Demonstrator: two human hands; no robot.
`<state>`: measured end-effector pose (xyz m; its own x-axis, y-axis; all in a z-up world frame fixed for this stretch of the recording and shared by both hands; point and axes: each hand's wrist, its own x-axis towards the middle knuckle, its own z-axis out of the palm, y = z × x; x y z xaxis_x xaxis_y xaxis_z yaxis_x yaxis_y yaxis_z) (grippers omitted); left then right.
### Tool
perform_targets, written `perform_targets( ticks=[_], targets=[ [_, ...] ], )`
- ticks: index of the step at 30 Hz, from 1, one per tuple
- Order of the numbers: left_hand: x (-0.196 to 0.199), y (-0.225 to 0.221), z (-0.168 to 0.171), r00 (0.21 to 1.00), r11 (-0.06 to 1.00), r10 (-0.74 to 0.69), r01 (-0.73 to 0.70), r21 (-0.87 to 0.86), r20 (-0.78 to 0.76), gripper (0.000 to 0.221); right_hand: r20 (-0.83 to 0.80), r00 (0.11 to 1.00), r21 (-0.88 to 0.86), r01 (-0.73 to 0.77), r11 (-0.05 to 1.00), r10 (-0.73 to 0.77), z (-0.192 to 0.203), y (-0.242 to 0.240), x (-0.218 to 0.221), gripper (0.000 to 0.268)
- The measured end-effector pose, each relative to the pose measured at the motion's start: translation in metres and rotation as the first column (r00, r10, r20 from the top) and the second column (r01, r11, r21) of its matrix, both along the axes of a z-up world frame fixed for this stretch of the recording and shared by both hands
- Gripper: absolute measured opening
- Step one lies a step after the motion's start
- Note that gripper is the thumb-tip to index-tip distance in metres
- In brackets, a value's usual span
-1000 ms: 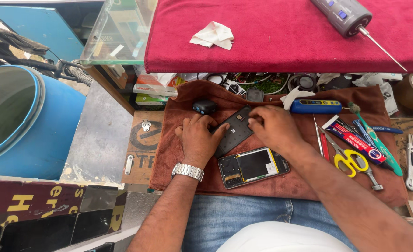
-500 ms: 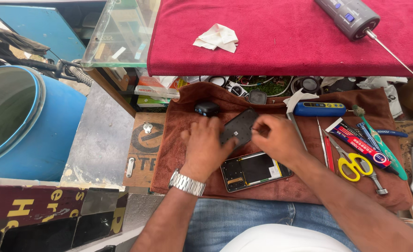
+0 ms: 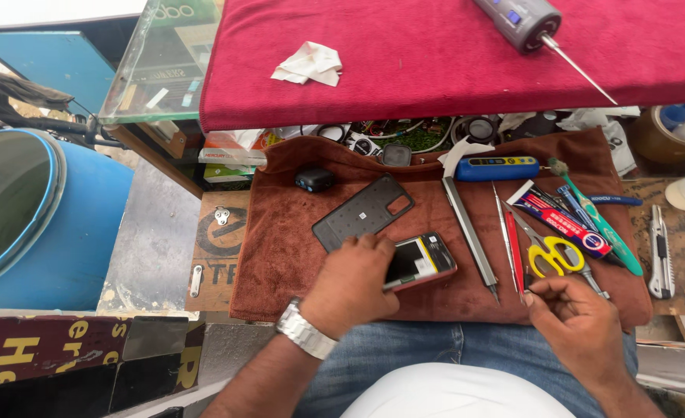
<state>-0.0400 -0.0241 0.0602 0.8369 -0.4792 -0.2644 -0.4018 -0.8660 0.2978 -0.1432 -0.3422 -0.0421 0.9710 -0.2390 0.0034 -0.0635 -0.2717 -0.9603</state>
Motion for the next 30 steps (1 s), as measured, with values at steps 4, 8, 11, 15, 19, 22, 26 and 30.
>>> perform_targets(
  ticks=[4,8,11,15,19,22,26,30],
  targets=[
    [0.008,0.032,0.009,0.985,0.957,0.154,-0.13,-0.26,0.075,0.036,0.029,1.0,0.061,-0.004,0.998,0.003,-0.001,0.002,0.009,0.018],
    [0.002,0.044,0.019,0.936,0.95,0.153,-0.051,-0.309,0.316,0.023,0.059,0.996,0.125,-0.077,0.989,0.07,0.002,0.015,0.013,0.017],
    [0.002,0.045,0.026,0.944,0.865,0.211,-0.058,-0.499,0.255,0.013,0.047,0.997,0.109,-0.071,0.992,0.066,0.0,0.019,0.015,0.017],
    [0.007,0.025,0.024,0.949,0.614,0.24,0.014,-0.789,0.204,0.013,0.012,0.999,0.101,-0.036,0.994,0.035,-0.001,0.019,0.015,0.017],
    [0.017,-0.004,0.006,0.931,0.348,0.362,-0.09,-0.933,0.045,0.018,0.054,0.998,0.078,-0.046,0.996,0.041,0.003,0.018,0.014,0.017],
    [0.022,-0.001,-0.015,0.963,0.346,0.268,-0.119,-0.931,-0.023,0.02,0.073,0.997,0.088,-0.047,0.995,0.041,0.006,0.017,0.01,0.016],
    [0.026,0.025,-0.043,0.952,0.485,-0.009,-0.264,-0.834,-0.306,0.024,0.053,0.997,0.088,-0.055,0.995,0.051,0.005,0.017,0.012,0.016],
    [0.025,0.028,-0.055,0.835,0.323,-0.131,-0.474,-0.819,-0.535,0.044,0.049,0.998,0.049,-0.05,0.998,0.048,0.0,0.019,0.012,0.018]
  ],
)
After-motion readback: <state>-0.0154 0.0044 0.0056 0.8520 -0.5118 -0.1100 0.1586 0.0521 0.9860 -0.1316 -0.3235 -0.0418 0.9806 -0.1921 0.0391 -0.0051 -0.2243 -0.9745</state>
